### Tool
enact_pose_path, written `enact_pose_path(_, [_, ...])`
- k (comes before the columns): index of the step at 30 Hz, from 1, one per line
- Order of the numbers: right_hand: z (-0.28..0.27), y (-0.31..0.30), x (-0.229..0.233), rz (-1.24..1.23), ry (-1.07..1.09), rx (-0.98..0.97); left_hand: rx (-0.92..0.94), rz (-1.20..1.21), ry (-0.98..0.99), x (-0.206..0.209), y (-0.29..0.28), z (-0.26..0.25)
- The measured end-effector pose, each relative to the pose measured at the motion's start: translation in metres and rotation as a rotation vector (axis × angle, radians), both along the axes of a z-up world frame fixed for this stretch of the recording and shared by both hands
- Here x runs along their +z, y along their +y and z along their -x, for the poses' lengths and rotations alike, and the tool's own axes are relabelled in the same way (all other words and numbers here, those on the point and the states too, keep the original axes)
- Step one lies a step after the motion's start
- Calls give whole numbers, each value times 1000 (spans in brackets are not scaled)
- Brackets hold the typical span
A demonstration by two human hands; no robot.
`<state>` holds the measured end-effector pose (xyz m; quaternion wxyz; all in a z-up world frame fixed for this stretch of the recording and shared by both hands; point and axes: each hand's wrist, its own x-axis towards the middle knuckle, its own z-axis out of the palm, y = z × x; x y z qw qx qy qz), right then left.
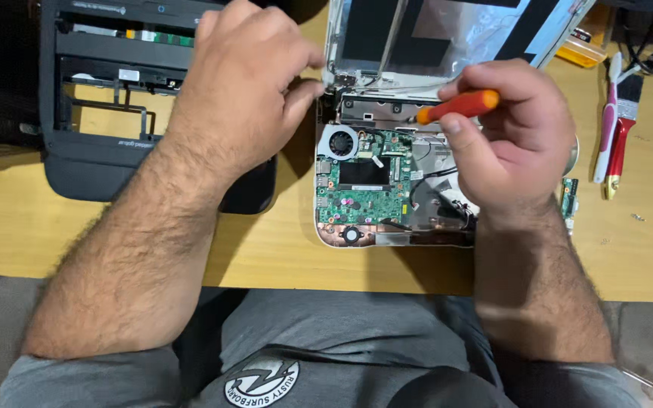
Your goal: The person uses a screwdriver to remove screws from a disassembled laptop's motherboard. They then lift and remove a small circuit board and continue to unscrew components from the main board, placing the removed screws into a metal dish.
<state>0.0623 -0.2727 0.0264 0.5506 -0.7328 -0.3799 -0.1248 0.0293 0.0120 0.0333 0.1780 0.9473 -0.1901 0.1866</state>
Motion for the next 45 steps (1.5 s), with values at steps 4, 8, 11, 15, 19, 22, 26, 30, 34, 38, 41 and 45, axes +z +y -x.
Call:
enact_pose_path(4, [-9,-5,-7,64,-54,61,-36,-145,272,6,-14,-3])
enact_pose_path(8, [-7,-5,-2,210,-63,52,-122,-173,149,-20,-15,0])
enact_pose_path(11, [-4,-1,1,255,-22,-17,-133,-234,189,-21,-16,0])
enact_pose_path(15, [-3,0,-1,273,-3,0,-114,-194,188,-17,-12,2])
enact_pose_path(19, [2,7,0,220,55,108,-76,-186,91,-17,-6,3])
enact_pose_path(22, [7,8,-1,322,61,122,-68,-200,85,-18,-4,3])
enact_pose_path(26, [11,11,-5,331,61,137,-76,-202,-2,-20,-4,5])
enact_pose_path(30, [16,15,-7,356,71,98,-91,-235,178,-12,-8,6])
enact_pose_path(34, [17,20,-9,370,28,133,-99,-270,168,-15,-10,6])
enact_pose_path(38, [20,24,-10,419,25,115,-91,-290,96,-19,-11,6])
enact_pose_path(41, [21,27,-9,431,15,125,-81,-281,128,-17,-12,7])
enact_pose_path(45, [24,29,-7,437,-40,105,-71,-294,125,-18,-12,8])
